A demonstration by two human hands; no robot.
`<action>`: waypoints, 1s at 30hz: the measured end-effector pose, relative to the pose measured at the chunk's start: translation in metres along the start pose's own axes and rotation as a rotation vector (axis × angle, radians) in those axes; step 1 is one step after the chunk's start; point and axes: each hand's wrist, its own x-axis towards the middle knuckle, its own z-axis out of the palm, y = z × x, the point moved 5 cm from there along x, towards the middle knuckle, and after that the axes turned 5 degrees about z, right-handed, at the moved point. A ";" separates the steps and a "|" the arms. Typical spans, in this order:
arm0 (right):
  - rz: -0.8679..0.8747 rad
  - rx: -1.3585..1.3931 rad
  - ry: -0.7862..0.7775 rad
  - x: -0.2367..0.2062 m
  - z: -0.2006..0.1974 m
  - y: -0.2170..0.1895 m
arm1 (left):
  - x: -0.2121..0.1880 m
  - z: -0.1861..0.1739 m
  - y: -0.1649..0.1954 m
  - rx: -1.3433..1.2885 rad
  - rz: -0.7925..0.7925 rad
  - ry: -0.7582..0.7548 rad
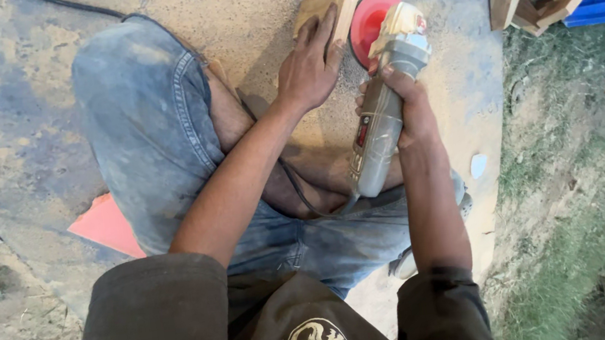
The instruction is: The person sits on the floor and uses an angle grinder with a sanding disc to smooth the surfaces of small wooden blocks. They hold each block with one hand and move the grinder over it, then place the finished block aside and pick up another.
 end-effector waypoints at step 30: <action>-0.002 0.212 -0.002 0.013 -0.069 0.006 | 0.008 0.024 -0.010 0.079 0.005 -0.044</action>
